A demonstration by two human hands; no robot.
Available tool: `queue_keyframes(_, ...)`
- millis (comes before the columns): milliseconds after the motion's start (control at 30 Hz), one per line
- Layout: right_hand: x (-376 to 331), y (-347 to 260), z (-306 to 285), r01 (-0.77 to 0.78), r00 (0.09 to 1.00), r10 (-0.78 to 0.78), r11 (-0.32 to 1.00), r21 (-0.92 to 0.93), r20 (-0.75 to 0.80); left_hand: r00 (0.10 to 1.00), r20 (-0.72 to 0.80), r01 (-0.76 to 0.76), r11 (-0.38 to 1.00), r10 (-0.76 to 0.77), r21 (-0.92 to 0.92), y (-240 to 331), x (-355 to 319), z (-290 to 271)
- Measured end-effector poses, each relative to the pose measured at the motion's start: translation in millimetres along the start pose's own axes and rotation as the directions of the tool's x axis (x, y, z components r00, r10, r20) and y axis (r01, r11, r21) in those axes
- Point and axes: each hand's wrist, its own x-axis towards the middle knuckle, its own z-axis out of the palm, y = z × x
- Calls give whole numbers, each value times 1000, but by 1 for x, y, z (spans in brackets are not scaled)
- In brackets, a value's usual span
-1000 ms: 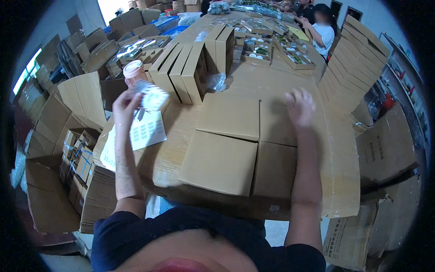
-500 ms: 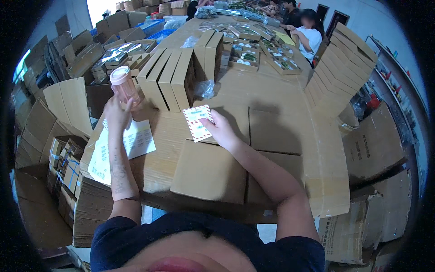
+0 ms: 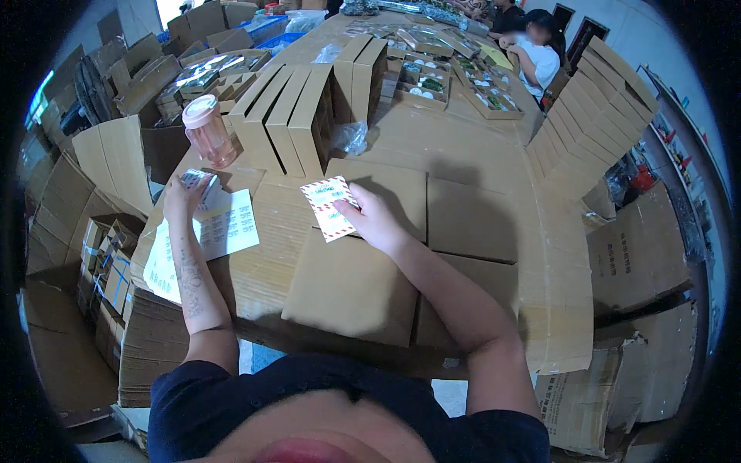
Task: Peeling stickers from sheets and applying them to the tops of small cardboard boxes.
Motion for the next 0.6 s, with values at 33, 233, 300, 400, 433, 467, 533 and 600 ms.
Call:
queue_keyframes(33, -1, 0, 0, 4, 1000, -4, 1000, 5, 2, 1000, -5, 2, 1000, -2, 4, -2, 0, 1)
queue_keyframes(233, -7, -16, 1, -15, 1000, 15, 1000, -1, 20, 991, -130, -37, 999, 38, 8, 3, -11, 4)
queue_keyframes(300, -4, -8, 2, -9, 1000, 10, 999, -51, 13, 993, -119, 3, 1000, -2, 7, 9, -17, 1)
queue_keyframes(400, -2, -8, 5, 45, 999, -45, 998, 42, -5, 934, -343, -94, 995, 101, 35, 10, -18, -2)
queue_keyframes(433, -3, -6, 7, 67, 997, -63, 992, 103, -49, 912, -391, -164, 985, 127, -61, 12, -9, 3)
queue_keyframes(467, -6, -9, 5, 65, 997, -64, 997, 32, -46, 866, -471, -315, 915, 169, -252, 13, 0, -2)
queue_keyframes(533, -6, -3, -4, 55, 996, -54, 998, 13, -73, 846, -487, -528, 462, 218, -712, 35, -6, -5)
queue_keyframes(600, -6, 8, -8, 96, 987, -97, 995, -13, -131, 893, -408, -450, 331, 193, -829, 57, -19, -4)
